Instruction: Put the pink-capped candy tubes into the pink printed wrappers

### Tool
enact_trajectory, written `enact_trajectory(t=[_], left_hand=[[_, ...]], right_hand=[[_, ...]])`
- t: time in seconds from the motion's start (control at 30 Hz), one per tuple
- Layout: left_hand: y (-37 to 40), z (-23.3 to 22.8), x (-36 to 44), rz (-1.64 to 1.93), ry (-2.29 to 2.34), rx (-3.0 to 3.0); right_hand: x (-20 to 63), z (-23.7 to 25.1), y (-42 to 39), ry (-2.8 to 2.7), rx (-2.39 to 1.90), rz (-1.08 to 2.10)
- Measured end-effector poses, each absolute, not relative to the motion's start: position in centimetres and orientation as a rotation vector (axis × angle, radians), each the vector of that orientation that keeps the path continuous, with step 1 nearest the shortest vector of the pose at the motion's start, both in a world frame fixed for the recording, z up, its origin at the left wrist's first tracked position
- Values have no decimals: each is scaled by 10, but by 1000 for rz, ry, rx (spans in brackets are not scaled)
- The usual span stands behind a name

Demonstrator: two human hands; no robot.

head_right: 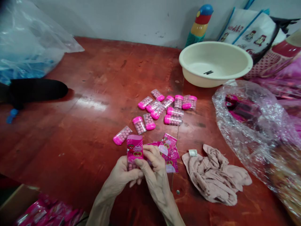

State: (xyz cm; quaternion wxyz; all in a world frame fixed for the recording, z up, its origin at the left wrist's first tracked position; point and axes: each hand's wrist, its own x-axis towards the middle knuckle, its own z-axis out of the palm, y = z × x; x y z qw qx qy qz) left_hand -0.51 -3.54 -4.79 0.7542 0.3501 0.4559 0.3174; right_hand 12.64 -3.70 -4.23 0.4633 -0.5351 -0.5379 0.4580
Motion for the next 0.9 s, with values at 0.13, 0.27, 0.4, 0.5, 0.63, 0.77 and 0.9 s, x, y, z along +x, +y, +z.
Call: enact_trajectory(t=[0.13, 0.27, 0.4, 0.5, 0.63, 0.77, 0.9], left_hand=[[-40, -48, -3, 757, 897, 651], [-46, -50, 2, 856, 924, 575], [-52, -46, 10, 936, 962, 443], [-53, -44, 14, 976, 993, 354], [-50, -48, 13, 939, 983, 437], [-47, -49, 12, 865, 985, 631], [-47, -44, 17, 812, 961, 690]], right_hand=[[122, -44, -37, -1070, -1281, 1272], [114, -46, -41, -875, -1309, 1273], [99, -44, -48, -809, -1409, 1205], [93, -43, -52, -836, -1491, 1144], [102, -44, -49, -827, -1449, 1217], [113, -49, -46, -590, -1301, 1496], [108, -54, -51, -435, -1369, 1475]])
